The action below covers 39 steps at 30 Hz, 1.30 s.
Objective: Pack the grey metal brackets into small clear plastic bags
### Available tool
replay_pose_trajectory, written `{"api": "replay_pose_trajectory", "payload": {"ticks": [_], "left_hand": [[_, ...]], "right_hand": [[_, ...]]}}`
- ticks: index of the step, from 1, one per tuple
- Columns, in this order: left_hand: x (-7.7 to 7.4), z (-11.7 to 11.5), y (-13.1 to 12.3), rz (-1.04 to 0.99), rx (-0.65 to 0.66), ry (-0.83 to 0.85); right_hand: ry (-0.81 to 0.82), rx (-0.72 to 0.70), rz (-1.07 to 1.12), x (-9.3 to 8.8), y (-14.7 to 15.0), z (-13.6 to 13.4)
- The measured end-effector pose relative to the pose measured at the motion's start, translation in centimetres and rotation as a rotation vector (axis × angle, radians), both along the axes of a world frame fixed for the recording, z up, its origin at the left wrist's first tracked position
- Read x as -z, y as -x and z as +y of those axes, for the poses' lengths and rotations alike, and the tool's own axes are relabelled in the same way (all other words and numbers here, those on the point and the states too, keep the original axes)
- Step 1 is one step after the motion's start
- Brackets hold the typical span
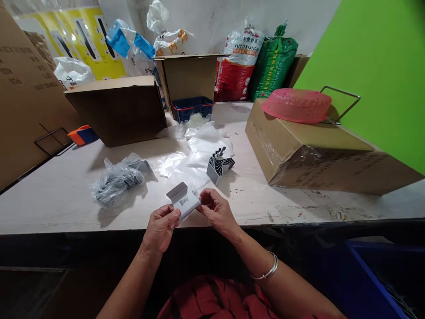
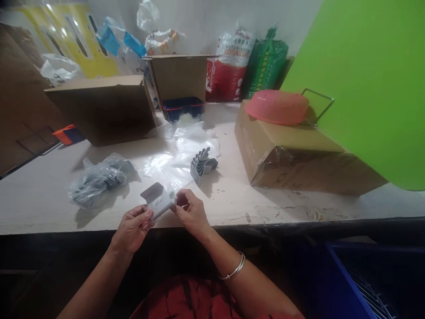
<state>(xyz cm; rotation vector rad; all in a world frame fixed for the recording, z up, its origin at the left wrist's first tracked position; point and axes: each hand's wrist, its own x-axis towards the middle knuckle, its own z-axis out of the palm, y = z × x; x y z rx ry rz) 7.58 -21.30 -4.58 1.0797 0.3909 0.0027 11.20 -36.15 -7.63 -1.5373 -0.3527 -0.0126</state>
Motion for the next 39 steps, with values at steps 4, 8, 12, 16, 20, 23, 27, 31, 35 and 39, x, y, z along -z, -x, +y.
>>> {"api": "replay_pose_trajectory", "payload": {"ticks": [4,8,12,16,20,23,27,31,35,39], "left_hand": [[0.5,0.4,0.2,-0.012,0.054,-0.023],[0.9,0.5,0.3,-0.046,0.085,-0.088],[1.5,0.6,0.5,-0.079,0.057,-0.206],[2.1,0.9,0.5,-0.116,-0.068,-0.304],[2.0,1.4,0.6,-0.282,-0.163,-0.557],[1.6,1.3,0.8,-0.419,-0.085,-0.901],[1.2,0.7,1.0,-0.526,0.005,-1.13],[1.2,0.5,0.6,-0.517,0.111,-1.167],[0.8,1.3,-0.1,-0.371,0.212,-1.066],[-0.9,0.6,-0.6,-0.297,0.081,-0.893]], "right_hand": [[-0.072,0.028,0.052,0.2,0.1,0.4],[-0.018,0.095,0.09,-0.1,0.3,0.5],[-0.006,0.118,0.192,-0.5,0.2,0.3],[0.123,-0.049,0.2,-1.8,0.3,-0.6],[0.121,-0.253,0.265,-3.3,0.2,-1.4],[-0.029,-0.233,0.315,-3.8,-0.1,-1.7],[0.099,-0.334,0.07,-3.6,-0.5,-1.7],[0.52,-0.124,-0.292,-3.3,-0.3,-1.6],[0.8,0.077,-0.503,-3.0,0.2,-1.6],[1.0,0.187,-0.676,-2.7,1.2,-1.1]]}}
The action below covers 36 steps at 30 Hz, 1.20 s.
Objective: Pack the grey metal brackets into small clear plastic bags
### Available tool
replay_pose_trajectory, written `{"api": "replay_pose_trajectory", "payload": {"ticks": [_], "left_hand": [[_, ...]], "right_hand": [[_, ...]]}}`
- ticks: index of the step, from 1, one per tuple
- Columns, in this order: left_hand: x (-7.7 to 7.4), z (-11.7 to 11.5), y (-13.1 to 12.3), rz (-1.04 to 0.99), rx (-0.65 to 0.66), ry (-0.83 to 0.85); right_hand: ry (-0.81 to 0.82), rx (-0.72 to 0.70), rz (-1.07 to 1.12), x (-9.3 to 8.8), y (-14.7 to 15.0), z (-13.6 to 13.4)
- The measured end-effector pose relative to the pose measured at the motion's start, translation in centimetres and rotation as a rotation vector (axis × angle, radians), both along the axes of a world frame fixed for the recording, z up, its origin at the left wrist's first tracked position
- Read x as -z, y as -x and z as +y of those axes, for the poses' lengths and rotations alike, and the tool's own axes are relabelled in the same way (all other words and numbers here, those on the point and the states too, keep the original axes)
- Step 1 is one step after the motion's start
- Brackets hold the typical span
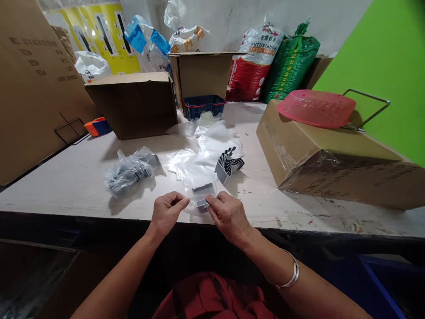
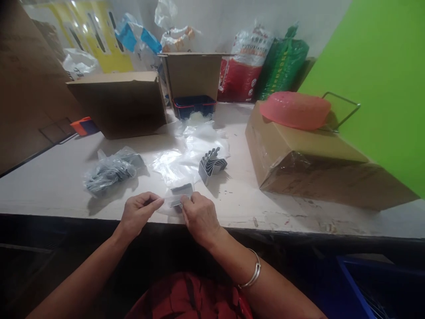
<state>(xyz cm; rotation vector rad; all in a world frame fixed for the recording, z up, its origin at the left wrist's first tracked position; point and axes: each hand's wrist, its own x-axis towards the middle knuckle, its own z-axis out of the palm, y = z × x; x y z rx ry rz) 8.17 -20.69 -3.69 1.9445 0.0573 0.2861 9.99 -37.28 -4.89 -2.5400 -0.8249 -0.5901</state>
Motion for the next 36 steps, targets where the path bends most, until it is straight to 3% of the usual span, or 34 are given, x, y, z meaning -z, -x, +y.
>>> {"api": "replay_pose_trajectory", "payload": {"ticks": [2,4,6,9,12,14,17,24,28,32,34,36], "left_hand": [[-0.8,-1.0,-0.4,-0.095,-0.043,0.014],[-1.3,-1.8,-0.9,-0.192,-0.084,-0.018],[-1.3,-1.8,-1.4,-0.238,-0.144,-0.054],[-1.0,-0.8,-1.7,-0.253,-0.221,-0.106],[-0.9,0.1,-1.3,-0.315,-0.218,-0.189],[-1.2,0.1,-1.1,-0.356,-0.184,-0.235],[-1.7,-0.3,-1.1,-0.365,-0.195,-0.242],[-1.9,-0.8,-2.0,-0.339,-0.189,-0.086],[-1.4,-0.8,-1.7,-0.283,-0.176,0.0],[-0.8,-1.2,-0.4,-0.227,-0.117,0.046],[-0.4,-1.4,0.4,-0.225,-0.084,-0.002],[0.2,-1.5,1.4,-0.244,-0.047,-0.097]], "right_hand": [[0.046,0.018,0.032,0.1,0.2,0.5],[-0.02,0.033,0.151,0.3,0.0,0.8],[-0.228,0.058,0.34,0.4,-0.4,0.7],[-0.686,0.074,0.651,0.4,-0.8,0.2],[-1.094,-0.05,0.841,-0.1,-0.5,0.2],[-1.243,-0.151,0.936,-0.6,0.0,0.5],[-1.305,-0.194,1.051,-1.2,0.4,1.1],[-1.18,-0.236,0.999,-1.6,0.8,0.3],[-0.944,-0.318,0.879,-1.0,1.0,-0.2],[-0.508,-0.416,0.426,-0.1,1.2,-0.4],[-0.305,-0.412,0.128,0.2,1.2,-0.4],[-0.203,-0.356,-0.096,0.4,1.1,-0.3]]}}
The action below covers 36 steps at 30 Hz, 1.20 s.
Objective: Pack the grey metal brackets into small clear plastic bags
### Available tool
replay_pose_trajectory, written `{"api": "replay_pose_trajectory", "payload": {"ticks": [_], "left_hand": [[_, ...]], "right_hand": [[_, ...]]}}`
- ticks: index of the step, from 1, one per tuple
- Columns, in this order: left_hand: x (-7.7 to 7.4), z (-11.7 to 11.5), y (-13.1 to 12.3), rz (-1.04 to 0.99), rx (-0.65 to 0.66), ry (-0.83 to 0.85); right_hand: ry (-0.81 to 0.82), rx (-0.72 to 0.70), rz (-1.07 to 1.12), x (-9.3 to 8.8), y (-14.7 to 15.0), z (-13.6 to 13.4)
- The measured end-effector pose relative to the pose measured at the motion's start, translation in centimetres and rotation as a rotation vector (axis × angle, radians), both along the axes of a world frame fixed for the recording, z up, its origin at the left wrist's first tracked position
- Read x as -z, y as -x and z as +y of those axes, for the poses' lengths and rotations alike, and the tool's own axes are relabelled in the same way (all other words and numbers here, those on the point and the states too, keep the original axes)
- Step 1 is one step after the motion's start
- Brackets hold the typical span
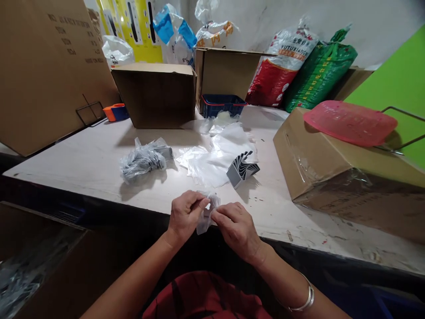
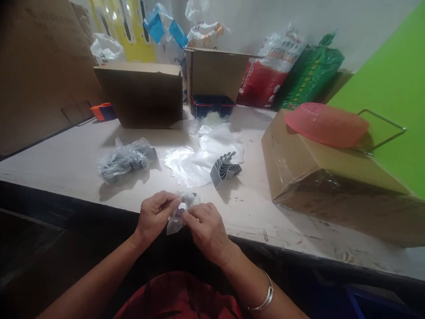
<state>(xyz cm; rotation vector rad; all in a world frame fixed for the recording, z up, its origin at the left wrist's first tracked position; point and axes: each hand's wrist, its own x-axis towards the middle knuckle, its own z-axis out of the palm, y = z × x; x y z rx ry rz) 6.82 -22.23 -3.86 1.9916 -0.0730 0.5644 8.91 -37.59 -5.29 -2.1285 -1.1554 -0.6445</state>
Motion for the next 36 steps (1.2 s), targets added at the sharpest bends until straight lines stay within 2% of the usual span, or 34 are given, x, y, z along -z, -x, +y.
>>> {"api": "replay_pose_trajectory", "payload": {"ticks": [3,6,9,13,16,18,20,24,28,32,36], "left_hand": [[1.1,0.0,1.1,-0.061,0.102,-0.205],[2.2,0.0,1.6,-0.118,0.2,-0.467],[3.3,-0.1,1.5,-0.136,0.161,-0.586],[4.0,-0.7,1.1,-0.143,0.036,-0.451],[3.9,-1.1,0.6,-0.134,-0.154,-0.286],[3.7,-1.2,0.0,-0.075,-0.256,-0.194],[3.3,-1.2,-0.7,0.041,-0.289,-0.135],[2.2,-1.3,-1.7,0.283,-0.246,-0.076],[1.4,-1.3,-2.1,0.436,-0.218,-0.088],[1.2,-1.0,-2.2,0.515,-0.161,-0.114],[1.0,-0.4,-1.7,0.547,-0.052,-0.028]], "right_hand": [[-0.019,0.063,-0.134,0.0,-0.4,0.2],[-0.005,-0.007,-0.057,-0.2,-1.1,0.4],[-0.018,0.009,0.069,-0.5,-2.1,0.7],[0.136,0.03,0.116,-0.8,-3.4,1.5],[0.238,0.006,0.04,-0.7,-4.0,1.9],[0.253,-0.016,0.006,-0.8,-4.0,1.9],[0.253,-0.072,0.045,-1.3,-3.8,1.6],[0.27,-0.191,0.24,-2.8,-4.1,1.2],[0.387,-0.156,0.415,-3.8,-5.6,2.0],[0.545,-0.144,0.42,-4.0,-7.1,3.4],[0.729,-0.189,0.447,-4.0,-7.6,4.0]]}}
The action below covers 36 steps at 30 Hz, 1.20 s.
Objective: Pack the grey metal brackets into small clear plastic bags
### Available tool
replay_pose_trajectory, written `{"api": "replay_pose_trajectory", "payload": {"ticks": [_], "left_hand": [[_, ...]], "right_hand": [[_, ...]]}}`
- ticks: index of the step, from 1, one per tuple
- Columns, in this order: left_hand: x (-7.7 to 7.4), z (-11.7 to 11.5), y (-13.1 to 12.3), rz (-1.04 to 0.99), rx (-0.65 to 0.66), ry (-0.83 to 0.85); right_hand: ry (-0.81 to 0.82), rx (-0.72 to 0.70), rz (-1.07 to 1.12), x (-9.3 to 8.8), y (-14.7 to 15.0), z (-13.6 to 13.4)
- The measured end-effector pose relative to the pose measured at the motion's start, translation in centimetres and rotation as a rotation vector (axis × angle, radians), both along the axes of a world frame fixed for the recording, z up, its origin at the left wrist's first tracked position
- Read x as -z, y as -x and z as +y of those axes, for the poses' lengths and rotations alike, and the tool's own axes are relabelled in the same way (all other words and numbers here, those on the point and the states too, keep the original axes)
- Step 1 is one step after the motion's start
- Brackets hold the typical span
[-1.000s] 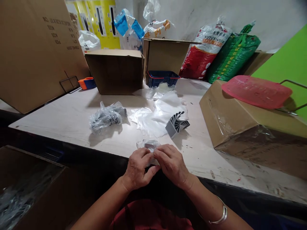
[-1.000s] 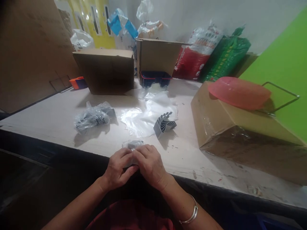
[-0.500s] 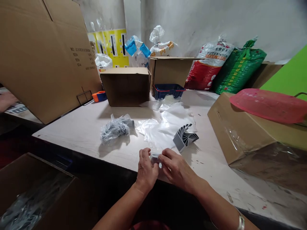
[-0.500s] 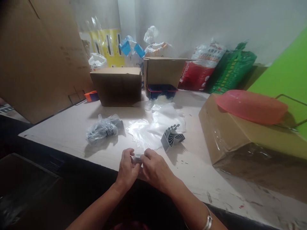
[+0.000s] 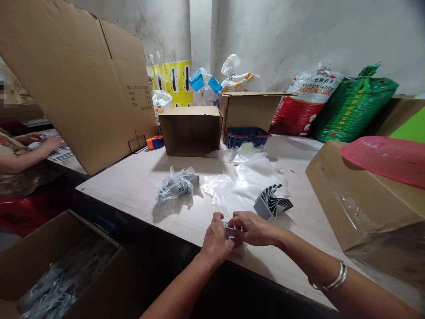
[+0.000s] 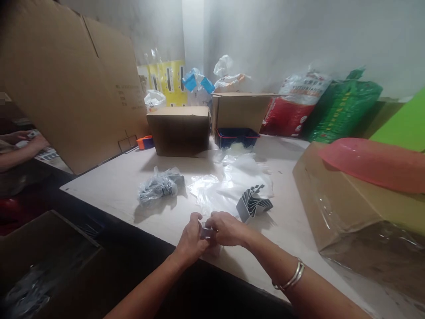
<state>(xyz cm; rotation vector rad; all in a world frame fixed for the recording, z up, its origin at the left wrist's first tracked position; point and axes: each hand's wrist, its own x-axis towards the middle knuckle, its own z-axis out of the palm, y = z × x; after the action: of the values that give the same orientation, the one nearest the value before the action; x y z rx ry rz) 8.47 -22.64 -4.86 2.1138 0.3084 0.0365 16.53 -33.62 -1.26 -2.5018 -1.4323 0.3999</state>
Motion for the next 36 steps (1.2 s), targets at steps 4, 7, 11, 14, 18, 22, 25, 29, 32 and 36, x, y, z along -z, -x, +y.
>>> {"api": "replay_pose_trajectory", "payload": {"ticks": [4,7,11,14,18,22,25,29,32,36], "left_hand": [[-1.3,2.2,0.6,-0.098,0.201,0.019],[-3.3,5.9,-0.8,-0.288,0.181,-0.22],[-6.0,12.1,-5.7,-0.446,-0.011,-0.737],[-6.7,15.9,-9.2,-0.257,-0.061,-0.842],[-5.6,18.8,-11.4,0.03,-0.068,-0.714],[-4.1,20.1,-11.7,0.078,-0.066,-0.624],[-3.7,20.8,-11.5,0.07,-0.102,-0.593],[-3.8,21.9,-11.0,0.08,-0.163,-0.566],[-3.8,22.5,-10.8,0.088,-0.207,-0.568],[-3.7,22.7,-10.8,0.123,-0.237,-0.643]], "right_hand": [[0.139,0.038,-0.083,-0.3,0.5,0.0],[0.068,0.093,-0.083,-0.8,0.7,0.4],[-0.23,0.307,-0.164,-0.8,-0.6,3.1],[-0.384,0.498,-0.293,0.7,-2.4,6.6],[-0.52,0.644,-0.371,4.0,-4.8,11.5],[-0.553,0.616,-0.32,6.7,-6.0,14.9],[-0.54,0.488,-0.198,7.5,-6.9,16.4],[-0.519,0.324,-0.073,7.4,-8.5,17.9],[-0.504,0.255,-0.026,7.2,-9.4,18.9],[-0.467,0.206,0.035,7.1,-9.8,19.5]]}}
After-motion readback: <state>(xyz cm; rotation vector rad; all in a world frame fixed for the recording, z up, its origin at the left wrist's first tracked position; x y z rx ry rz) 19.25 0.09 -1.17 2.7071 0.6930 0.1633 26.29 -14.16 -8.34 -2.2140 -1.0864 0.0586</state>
